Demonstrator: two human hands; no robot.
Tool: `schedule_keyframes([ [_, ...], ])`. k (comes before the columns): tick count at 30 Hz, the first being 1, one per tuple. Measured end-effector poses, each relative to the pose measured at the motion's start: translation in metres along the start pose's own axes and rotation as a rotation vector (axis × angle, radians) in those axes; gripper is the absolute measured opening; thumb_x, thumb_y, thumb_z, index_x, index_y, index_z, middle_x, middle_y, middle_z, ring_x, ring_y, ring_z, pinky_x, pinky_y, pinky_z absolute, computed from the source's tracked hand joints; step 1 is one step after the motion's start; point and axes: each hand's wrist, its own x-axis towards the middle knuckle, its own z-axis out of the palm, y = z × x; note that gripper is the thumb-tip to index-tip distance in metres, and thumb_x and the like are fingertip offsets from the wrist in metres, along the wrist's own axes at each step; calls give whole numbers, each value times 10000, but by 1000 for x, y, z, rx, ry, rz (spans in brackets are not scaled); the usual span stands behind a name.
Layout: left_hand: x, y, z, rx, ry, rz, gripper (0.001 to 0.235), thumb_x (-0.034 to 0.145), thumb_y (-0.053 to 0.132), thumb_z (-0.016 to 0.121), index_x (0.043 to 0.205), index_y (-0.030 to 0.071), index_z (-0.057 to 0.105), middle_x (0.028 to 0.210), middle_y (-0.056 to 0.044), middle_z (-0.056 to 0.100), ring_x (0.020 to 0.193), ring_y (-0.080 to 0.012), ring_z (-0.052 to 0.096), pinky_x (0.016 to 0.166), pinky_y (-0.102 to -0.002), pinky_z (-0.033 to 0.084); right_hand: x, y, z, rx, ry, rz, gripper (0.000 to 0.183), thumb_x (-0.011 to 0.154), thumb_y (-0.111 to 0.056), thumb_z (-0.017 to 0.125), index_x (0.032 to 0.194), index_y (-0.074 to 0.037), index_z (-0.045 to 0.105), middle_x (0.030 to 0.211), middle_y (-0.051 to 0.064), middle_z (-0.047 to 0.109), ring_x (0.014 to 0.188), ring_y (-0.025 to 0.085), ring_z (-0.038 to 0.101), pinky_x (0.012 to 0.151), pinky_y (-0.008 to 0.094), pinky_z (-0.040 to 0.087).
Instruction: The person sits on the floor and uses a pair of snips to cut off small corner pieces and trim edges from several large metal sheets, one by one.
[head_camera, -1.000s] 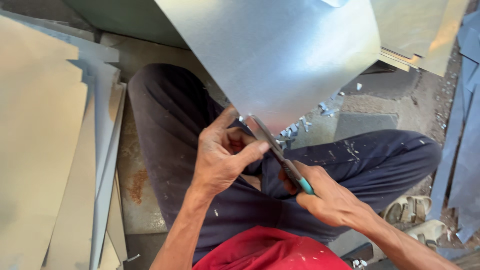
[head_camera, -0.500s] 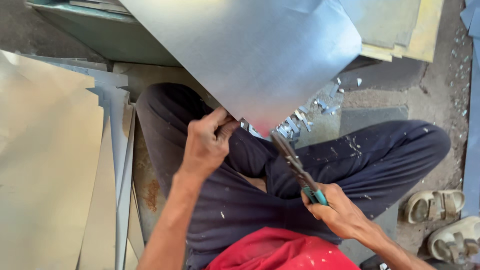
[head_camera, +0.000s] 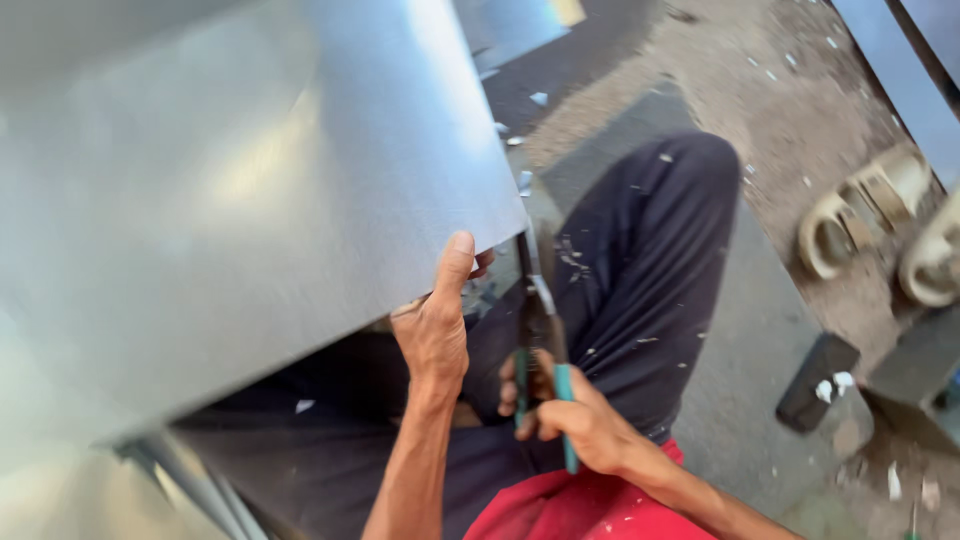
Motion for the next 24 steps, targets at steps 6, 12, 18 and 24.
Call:
schedule_keyframes([
  [6,-3,-19,24,56,118,-53,226,900,91,784,1074,-47,743,1025,-103,767,871,-161,734,827,-297,608,11,-21,9,-96,19,-85,464,706,-77,492,1161,-12,554,913,77,593,716,165,545,631,300,476],
  [12,-5,-16,25,225,131,52,181,884,77,793,1008,-51,759,936,-100,767,770,-150,717,720,-272,596,13,-34,9,-207,33,-111,373,695,-50,509,1065,-23,547,856,67,561,689,160,511,631,312,471],
  [18,-4,-13,27,276,161,-19,157,897,72,794,982,-59,774,893,-88,769,744,-125,698,707,-238,558,17,-31,8,-226,46,-122,271,659,-48,508,926,-17,542,740,55,549,627,154,506,576,313,439],
  [24,-4,-8,28,246,117,32,132,893,53,786,980,-43,763,871,-87,764,710,-138,701,688,-258,577,24,-12,11,-103,74,-153,160,714,-71,486,846,4,537,644,70,529,553,157,481,514,301,406],
])
